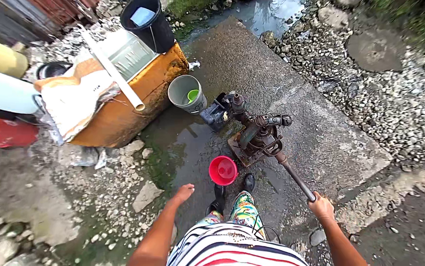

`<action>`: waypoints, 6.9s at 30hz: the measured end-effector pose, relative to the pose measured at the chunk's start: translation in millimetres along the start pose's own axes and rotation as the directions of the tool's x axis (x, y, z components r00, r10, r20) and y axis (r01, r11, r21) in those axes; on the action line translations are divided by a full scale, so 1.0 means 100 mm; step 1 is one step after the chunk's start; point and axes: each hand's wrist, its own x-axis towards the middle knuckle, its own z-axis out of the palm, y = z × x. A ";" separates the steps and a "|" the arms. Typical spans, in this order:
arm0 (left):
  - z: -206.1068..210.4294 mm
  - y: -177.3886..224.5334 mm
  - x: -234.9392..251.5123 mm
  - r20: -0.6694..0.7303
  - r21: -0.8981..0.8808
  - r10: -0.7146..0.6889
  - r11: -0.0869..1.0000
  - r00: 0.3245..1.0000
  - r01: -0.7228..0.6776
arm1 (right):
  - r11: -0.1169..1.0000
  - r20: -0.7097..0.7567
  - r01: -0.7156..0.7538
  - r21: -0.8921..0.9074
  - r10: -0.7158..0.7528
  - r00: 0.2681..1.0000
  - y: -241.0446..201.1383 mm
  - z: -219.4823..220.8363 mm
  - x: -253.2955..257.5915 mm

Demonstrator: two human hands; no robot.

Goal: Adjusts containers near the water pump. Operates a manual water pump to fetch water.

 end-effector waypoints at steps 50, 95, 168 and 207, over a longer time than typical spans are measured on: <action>0.02 -0.33 -0.05 0.009 -0.015 0.072 0.997 0.997 -0.072 | 0.922 0.274 -0.136 0.362 0.035 0.961 -0.40 0.65 -0.40; 0.21 -0.37 0.32 0.099 -0.089 0.035 0.996 0.994 -0.026 | 0.988 0.077 -0.133 -0.073 0.138 0.987 -0.56 -1.06 -1.97; 0.26 -0.35 0.12 0.076 -0.051 0.020 0.999 0.997 -0.016 | 0.983 0.211 -0.114 0.143 0.082 0.974 -0.25 -0.12 -1.17; 0.32 -0.37 0.12 0.083 -0.043 0.070 0.997 0.994 -0.066 | 0.983 0.172 -0.113 0.142 0.088 0.981 -0.25 -0.28 -1.35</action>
